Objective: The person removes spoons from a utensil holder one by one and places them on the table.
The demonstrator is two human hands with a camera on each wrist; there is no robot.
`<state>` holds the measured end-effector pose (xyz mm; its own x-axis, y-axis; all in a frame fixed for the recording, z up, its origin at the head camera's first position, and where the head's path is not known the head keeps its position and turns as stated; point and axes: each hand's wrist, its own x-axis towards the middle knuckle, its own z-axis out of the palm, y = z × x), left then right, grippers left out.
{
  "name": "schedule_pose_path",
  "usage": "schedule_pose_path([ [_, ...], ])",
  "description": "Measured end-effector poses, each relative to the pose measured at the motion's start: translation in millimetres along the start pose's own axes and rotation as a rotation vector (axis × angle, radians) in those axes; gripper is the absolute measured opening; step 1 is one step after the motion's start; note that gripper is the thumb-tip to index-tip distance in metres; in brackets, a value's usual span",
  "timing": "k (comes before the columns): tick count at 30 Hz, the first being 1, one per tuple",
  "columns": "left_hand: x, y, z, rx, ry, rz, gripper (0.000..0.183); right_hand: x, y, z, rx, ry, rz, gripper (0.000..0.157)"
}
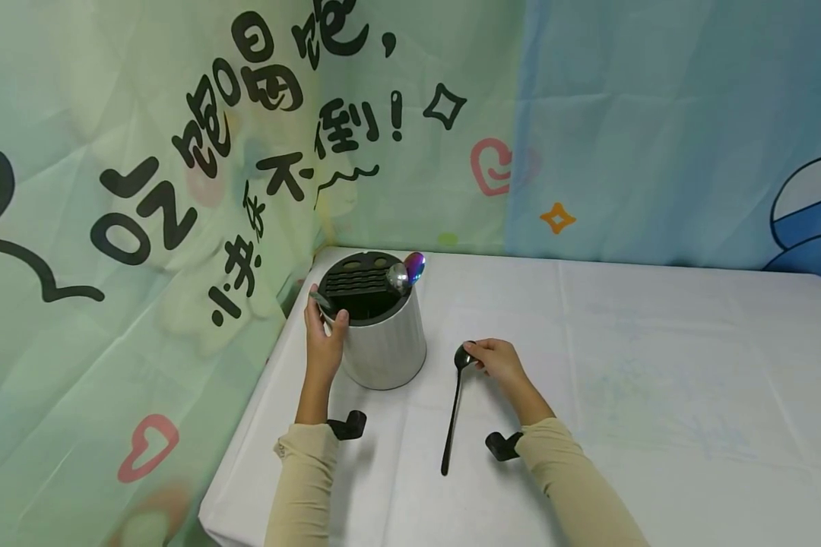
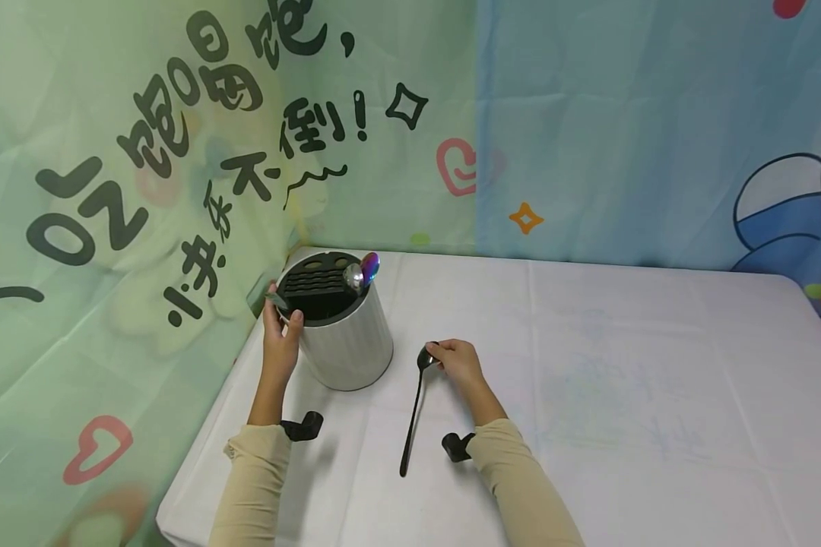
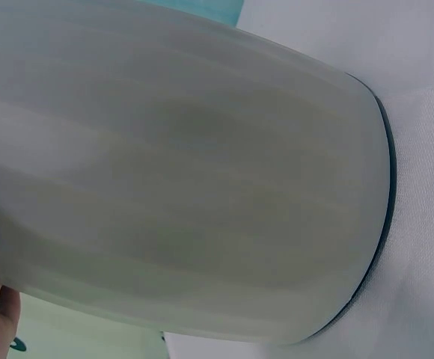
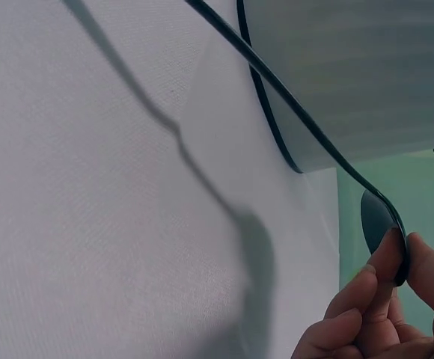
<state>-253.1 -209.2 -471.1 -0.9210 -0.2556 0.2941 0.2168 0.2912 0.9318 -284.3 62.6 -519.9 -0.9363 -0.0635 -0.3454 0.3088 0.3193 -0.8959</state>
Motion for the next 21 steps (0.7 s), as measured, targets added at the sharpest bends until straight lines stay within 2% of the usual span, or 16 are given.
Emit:
schedule_pose_path([
  [13, 0.8, 0.3, 0.7, 0.015, 0.003, -0.014, 0.102, 3.8, 4.2, 4.8, -0.033, 0.003, 0.038, 0.035],
  [14, -0.1, 4.3, 0.3, 0.011, -0.001, -0.017, 0.101, 4.4, 4.9, 5.1, -0.030, 0.006, 0.037, 0.035],
  [20, 0.2, 3.2, 0.3, 0.015, 0.001, -0.021, 0.103, 6.6, 8.4, 7.4, -0.023, 0.020, 0.043, 0.034],
  [21, 1.5, -1.2, 0.7, 0.018, 0.005, -0.016, 0.104, 6.7, 8.8, 7.7, -0.025, 0.020, 0.046, 0.034],
])
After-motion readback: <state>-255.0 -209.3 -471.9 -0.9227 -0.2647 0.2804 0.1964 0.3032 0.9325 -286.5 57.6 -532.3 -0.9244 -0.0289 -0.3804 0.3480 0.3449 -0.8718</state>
